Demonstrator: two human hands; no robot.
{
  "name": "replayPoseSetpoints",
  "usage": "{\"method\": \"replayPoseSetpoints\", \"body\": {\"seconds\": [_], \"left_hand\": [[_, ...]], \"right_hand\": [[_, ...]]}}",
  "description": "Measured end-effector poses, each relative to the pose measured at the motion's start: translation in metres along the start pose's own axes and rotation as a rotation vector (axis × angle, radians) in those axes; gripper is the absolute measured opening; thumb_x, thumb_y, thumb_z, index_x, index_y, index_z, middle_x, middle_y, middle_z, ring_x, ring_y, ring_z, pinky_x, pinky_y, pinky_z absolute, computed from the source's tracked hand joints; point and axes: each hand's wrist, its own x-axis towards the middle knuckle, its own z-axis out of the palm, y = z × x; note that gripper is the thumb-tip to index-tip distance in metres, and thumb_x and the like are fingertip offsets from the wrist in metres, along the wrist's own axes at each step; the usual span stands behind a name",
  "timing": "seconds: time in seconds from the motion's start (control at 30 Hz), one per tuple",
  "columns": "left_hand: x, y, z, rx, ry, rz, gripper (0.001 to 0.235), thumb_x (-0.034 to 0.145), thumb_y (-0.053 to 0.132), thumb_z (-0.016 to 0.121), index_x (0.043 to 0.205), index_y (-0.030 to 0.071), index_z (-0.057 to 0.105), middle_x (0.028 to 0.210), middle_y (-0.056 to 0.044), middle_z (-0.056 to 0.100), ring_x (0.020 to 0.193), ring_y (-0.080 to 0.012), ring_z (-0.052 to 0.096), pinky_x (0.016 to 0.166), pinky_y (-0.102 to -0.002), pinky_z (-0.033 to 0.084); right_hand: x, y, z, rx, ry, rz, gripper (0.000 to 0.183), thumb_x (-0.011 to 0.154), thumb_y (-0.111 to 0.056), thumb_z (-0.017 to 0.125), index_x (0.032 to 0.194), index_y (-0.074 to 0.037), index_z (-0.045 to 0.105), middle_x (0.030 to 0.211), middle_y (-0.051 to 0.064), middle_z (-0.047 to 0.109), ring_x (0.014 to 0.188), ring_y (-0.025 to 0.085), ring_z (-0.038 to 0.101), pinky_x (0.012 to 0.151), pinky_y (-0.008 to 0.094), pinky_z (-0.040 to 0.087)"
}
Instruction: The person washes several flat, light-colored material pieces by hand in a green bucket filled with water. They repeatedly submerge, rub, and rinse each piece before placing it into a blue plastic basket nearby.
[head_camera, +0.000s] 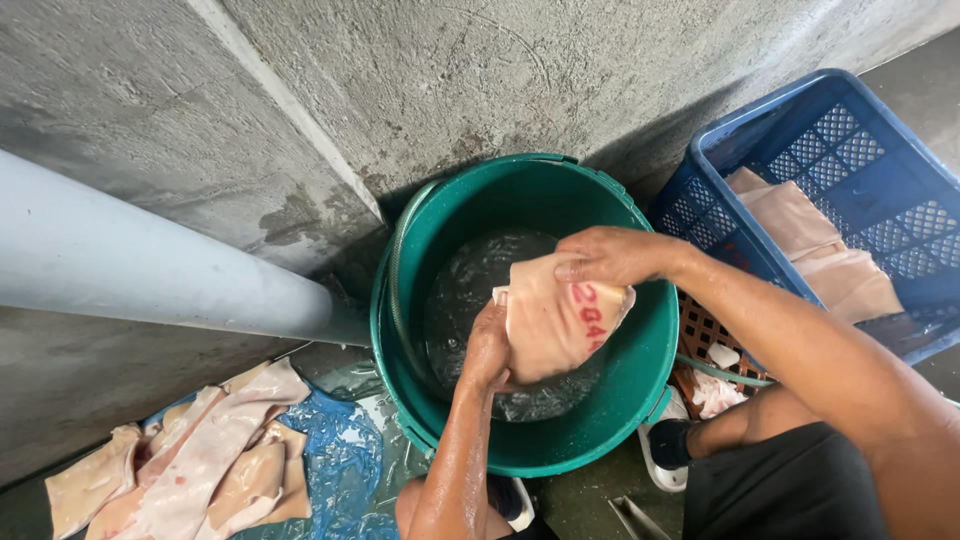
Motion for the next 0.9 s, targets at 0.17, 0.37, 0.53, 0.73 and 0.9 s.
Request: {"method": "replayPoseSetpoints", "body": {"seconds": [0.17, 0.37, 0.53, 0.73, 0.9], "left_hand": [[-0.007, 0.007, -0.009, 0.051, -0.016, 0.028, 0.045, 0.107, 0.035, 0.044, 0.135, 0.003, 0.057, 0.123, -0.013, 0.069, 0.108, -0.0202, 0.067, 0.094, -0.036, 0.055], [-0.006, 0.003, -0.009, 0.168, -0.146, 0.206, 0.048, 0.111, 0.036, 0.042, 0.134, -0.002, 0.058, 0.124, -0.014, 0.068, 0.112, -0.0196, 0.066, 0.098, -0.034, 0.053], [-0.02, 0.01, 0.014, 0.148, -0.339, 0.301, 0.061, 0.11, 0.05, 0.056, 0.137, -0.005, 0.054, 0.128, -0.013, 0.067, 0.119, -0.0181, 0.064, 0.105, -0.032, 0.052], [-0.028, 0.03, 0.074, 0.473, -0.657, -0.049, 0.098, 0.063, 0.021, 0.096, 0.146, 0.001, 0.047, 0.135, -0.008, 0.063, 0.124, -0.0152, 0.06, 0.102, -0.034, 0.052], [-0.012, 0.032, 0.14, 0.741, -0.645, 0.028, 0.055, 0.076, 0.014, 0.091, 0.123, -0.003, 0.069, 0.111, -0.009, 0.078, 0.104, -0.0151, 0.071, 0.093, -0.035, 0.058]], "right_hand": [[-0.004, -0.006, 0.011, 0.126, 0.081, -0.469, 0.044, 0.103, -0.036, 0.061, 0.125, 0.001, 0.061, 0.126, 0.017, 0.058, 0.112, 0.028, 0.06, 0.089, 0.043, 0.05], [-0.039, -0.052, 0.006, 0.108, -0.025, -0.124, 0.037, 0.094, -0.033, 0.064, 0.117, -0.005, 0.067, 0.095, 0.01, 0.073, 0.093, 0.024, 0.072, 0.081, 0.04, 0.056], [-0.112, -0.077, 0.006, 0.154, 0.174, -0.071, 0.03, 0.088, -0.012, 0.062, 0.118, -0.006, 0.067, 0.094, 0.011, 0.07, 0.087, 0.027, 0.075, 0.076, 0.038, 0.058], [-0.208, -0.078, -0.015, 0.131, 0.514, -0.267, 0.028, 0.086, -0.007, 0.071, 0.114, -0.004, 0.069, 0.098, 0.011, 0.072, 0.091, 0.026, 0.075, 0.073, 0.037, 0.059], [-0.272, -0.055, -0.055, 0.123, 0.706, -0.186, 0.036, 0.089, -0.019, 0.072, 0.119, -0.001, 0.066, 0.101, 0.01, 0.074, 0.088, 0.021, 0.077, 0.068, 0.034, 0.062]]}}
